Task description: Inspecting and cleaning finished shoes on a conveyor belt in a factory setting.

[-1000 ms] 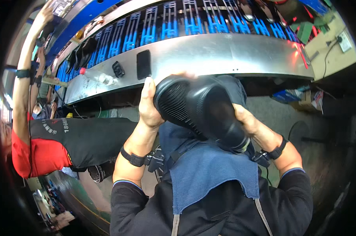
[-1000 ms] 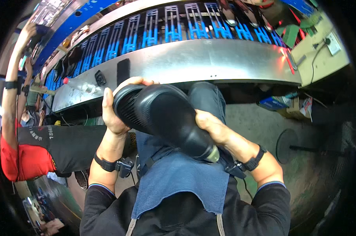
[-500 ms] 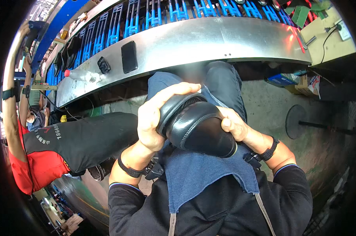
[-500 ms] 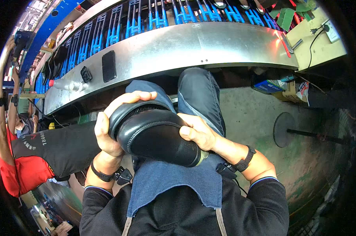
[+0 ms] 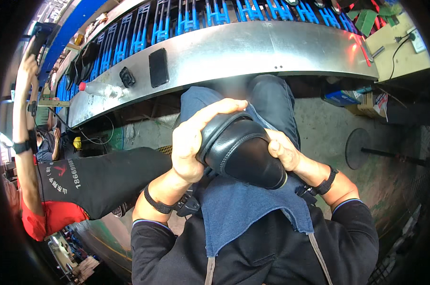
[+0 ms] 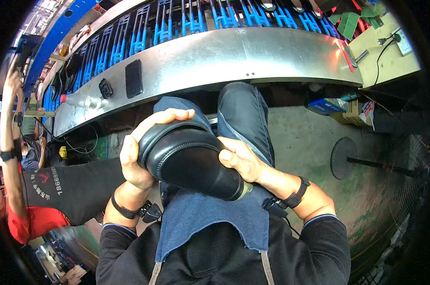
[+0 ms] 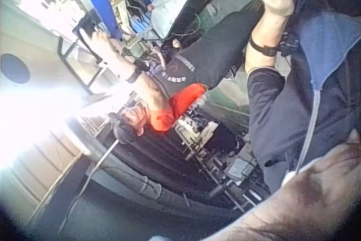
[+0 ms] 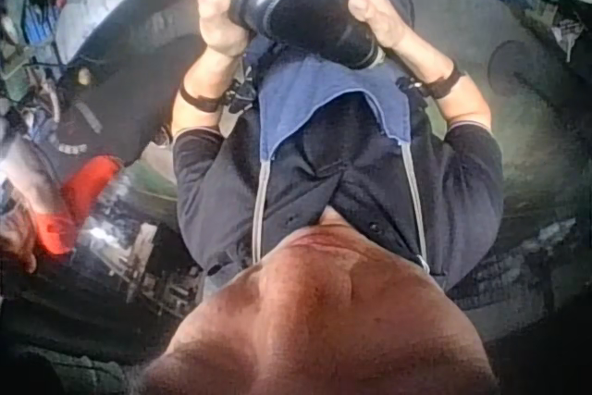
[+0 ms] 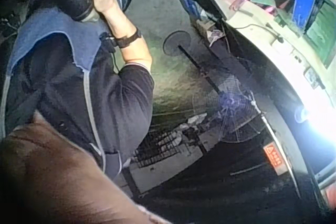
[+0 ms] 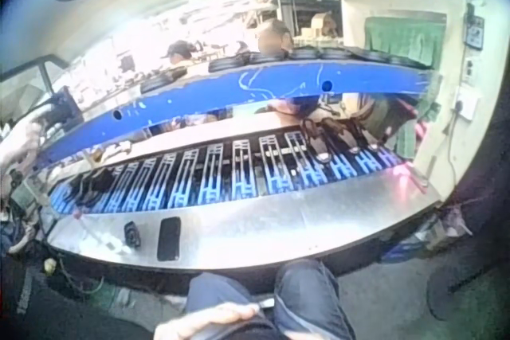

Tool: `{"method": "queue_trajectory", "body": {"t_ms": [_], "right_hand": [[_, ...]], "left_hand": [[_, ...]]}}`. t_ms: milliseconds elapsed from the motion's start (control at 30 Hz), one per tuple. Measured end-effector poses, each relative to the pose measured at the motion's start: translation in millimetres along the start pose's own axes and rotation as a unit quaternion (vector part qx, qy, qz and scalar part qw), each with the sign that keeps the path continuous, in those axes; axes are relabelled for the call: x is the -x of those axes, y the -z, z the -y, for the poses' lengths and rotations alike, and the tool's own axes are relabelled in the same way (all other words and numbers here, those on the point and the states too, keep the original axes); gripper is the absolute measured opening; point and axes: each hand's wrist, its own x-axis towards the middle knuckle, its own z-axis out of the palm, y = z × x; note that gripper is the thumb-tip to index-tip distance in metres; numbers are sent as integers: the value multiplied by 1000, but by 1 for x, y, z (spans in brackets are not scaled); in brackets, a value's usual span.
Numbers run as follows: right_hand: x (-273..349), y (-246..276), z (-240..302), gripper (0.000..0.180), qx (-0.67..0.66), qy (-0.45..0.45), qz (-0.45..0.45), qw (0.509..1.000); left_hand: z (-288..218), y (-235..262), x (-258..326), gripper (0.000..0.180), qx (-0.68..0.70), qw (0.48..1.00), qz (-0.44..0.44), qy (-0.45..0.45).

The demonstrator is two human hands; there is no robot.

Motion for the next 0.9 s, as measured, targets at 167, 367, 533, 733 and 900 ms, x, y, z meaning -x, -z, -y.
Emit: {"method": "queue_trajectory", "body": {"t_ms": [167, 367, 533, 733, 900], "right_hand": [[-1, 2, -4, 78, -1, 8, 7, 1000], [11, 5, -12, 81, -9, 16, 4, 1000], [18, 10, -22, 84, -36, -6, 20, 999], [21, 13, -17, 94, -33, -10, 19, 999], [23, 14, -24, 98, -71, 12, -35, 997]], "left_hand": [[-1, -1, -1, 82, -28, 1000, 6, 3], [6, -10, 7, 83, -45, 998, 35, -1], [7, -21, 12, 84, -19, 998, 56, 8], [-27, -24, 14, 74, -297, 940, 108, -129], [-2, -31, 20, 80, -354, 918, 87, -155]]}}
